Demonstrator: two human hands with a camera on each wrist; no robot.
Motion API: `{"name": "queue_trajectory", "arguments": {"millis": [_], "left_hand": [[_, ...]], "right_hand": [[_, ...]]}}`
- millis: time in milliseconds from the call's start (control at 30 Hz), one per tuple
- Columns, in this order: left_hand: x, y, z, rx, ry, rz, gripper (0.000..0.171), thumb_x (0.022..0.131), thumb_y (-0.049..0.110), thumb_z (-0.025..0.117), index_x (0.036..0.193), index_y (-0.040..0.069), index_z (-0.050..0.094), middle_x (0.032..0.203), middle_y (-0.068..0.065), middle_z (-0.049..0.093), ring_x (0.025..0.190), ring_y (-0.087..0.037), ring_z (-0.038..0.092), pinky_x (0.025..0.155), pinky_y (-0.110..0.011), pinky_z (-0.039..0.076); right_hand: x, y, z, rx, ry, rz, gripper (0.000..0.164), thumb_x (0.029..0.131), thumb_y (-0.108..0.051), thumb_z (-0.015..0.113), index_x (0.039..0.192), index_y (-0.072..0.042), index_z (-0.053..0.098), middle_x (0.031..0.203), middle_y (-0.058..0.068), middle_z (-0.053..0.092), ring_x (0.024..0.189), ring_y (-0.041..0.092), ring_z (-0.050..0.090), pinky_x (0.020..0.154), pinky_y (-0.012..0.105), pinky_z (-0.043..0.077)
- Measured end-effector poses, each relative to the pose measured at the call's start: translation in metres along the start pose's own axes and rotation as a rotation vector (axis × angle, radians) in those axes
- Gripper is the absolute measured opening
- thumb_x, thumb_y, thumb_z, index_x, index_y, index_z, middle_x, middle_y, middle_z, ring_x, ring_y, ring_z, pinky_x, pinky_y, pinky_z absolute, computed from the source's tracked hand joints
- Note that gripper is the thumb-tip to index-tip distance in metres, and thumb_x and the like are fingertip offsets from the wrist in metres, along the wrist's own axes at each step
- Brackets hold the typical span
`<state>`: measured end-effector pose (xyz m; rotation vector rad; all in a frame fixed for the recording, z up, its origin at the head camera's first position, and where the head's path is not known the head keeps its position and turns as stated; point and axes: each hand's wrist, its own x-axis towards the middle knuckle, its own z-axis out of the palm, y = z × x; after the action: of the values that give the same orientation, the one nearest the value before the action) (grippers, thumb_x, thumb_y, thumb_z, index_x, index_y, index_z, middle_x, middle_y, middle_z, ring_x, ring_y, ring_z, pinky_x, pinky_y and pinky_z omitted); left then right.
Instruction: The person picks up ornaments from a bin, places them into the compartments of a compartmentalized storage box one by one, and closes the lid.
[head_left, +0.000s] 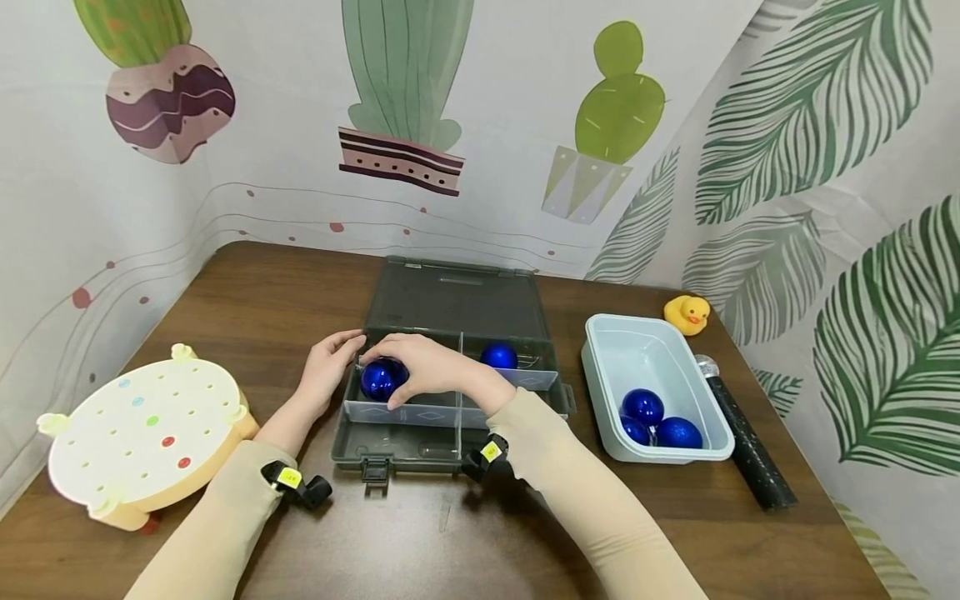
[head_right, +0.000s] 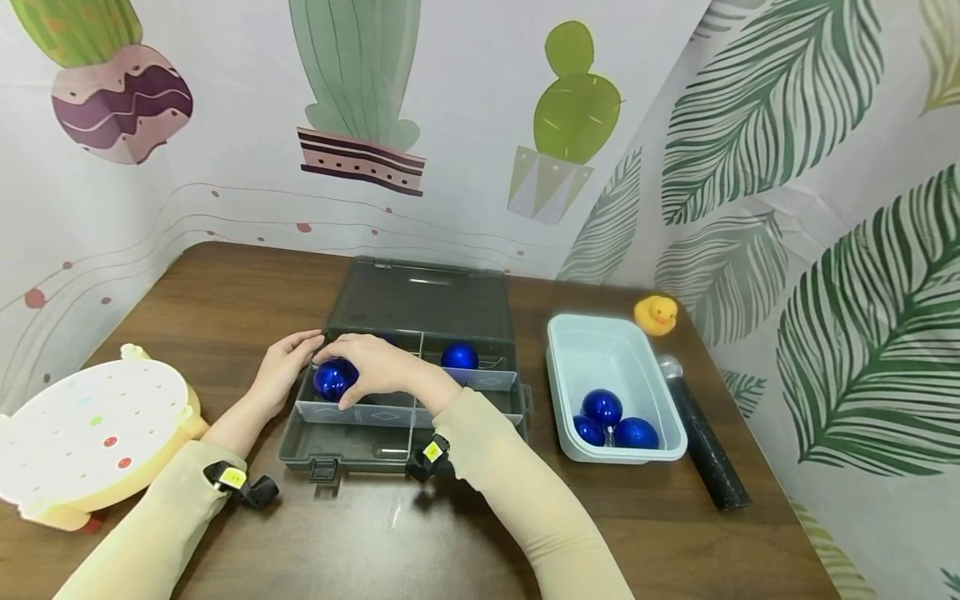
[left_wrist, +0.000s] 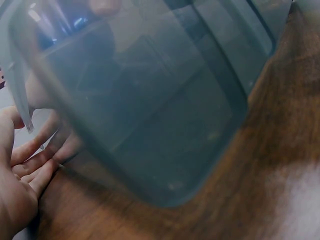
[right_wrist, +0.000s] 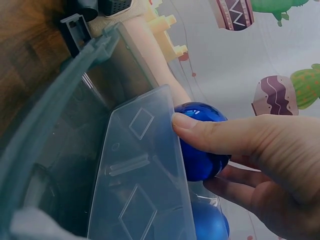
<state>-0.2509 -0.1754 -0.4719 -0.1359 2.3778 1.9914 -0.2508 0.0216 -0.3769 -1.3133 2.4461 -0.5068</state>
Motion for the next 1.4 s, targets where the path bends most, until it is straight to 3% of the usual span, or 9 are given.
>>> {"name": "queue_trajectory", "arguments": {"millis": [600,833,967,1200,1400], "left_hand": [[-0.001,0.001,0.000,-0.018,-0.006,0.000,0.053,0.101,0.033,0.050,0.140,-0.003,0.049,0.144,-0.024,0.048,0.131,-0.035,0.046,0.113,-0.045,0.036],[-0.002,0.001,0.000,-0.021,0.000,-0.002,0.052,0.101,0.031,0.051,0.139,-0.004,0.049,0.144,-0.023,0.048,0.132,-0.034,0.046,0.114,-0.045,0.036],[-0.002,0.001,0.001,-0.011,0.009,-0.005,0.051,0.101,0.031,0.051,0.138,-0.003,0.050,0.143,-0.022,0.050,0.129,-0.031,0.049,0.111,-0.041,0.039],[-0.003,0.002,0.002,0.003,0.018,-0.008,0.049,0.101,0.031,0.051,0.138,-0.001,0.052,0.140,-0.022,0.053,0.114,-0.011,0.056,0.097,-0.019,0.044],[-0.003,0.003,0.001,0.007,0.016,-0.003,0.049,0.101,0.030,0.051,0.139,-0.002,0.051,0.141,-0.021,0.052,0.113,-0.009,0.055,0.101,-0.023,0.043]], "right_hand": [[-0.001,0.000,0.000,-0.010,-0.033,0.016,0.064,0.084,-0.026,0.078,0.140,-0.011,0.052,0.145,0.003,0.052,0.137,0.020,0.043,0.119,0.037,0.028],[-0.005,0.000,-0.003,0.005,0.010,-0.013,0.055,0.086,-0.023,0.076,0.136,-0.010,0.056,0.139,0.003,0.057,0.133,0.019,0.049,0.116,0.038,0.033],[-0.011,0.000,-0.007,0.033,0.093,-0.017,0.043,0.089,-0.020,0.073,0.128,-0.009,0.061,0.130,0.004,0.063,0.122,0.020,0.057,0.107,0.034,0.044],[-0.030,-0.003,-0.025,0.025,0.331,-0.052,0.026,0.090,-0.010,0.070,0.116,-0.006,0.067,0.114,0.007,0.070,0.106,0.020,0.065,0.093,0.033,0.054],[-0.052,-0.003,-0.051,-0.091,0.533,-0.049,0.021,0.089,-0.007,0.069,0.110,-0.007,0.070,0.108,0.005,0.071,0.100,0.017,0.065,0.087,0.029,0.055]]}}
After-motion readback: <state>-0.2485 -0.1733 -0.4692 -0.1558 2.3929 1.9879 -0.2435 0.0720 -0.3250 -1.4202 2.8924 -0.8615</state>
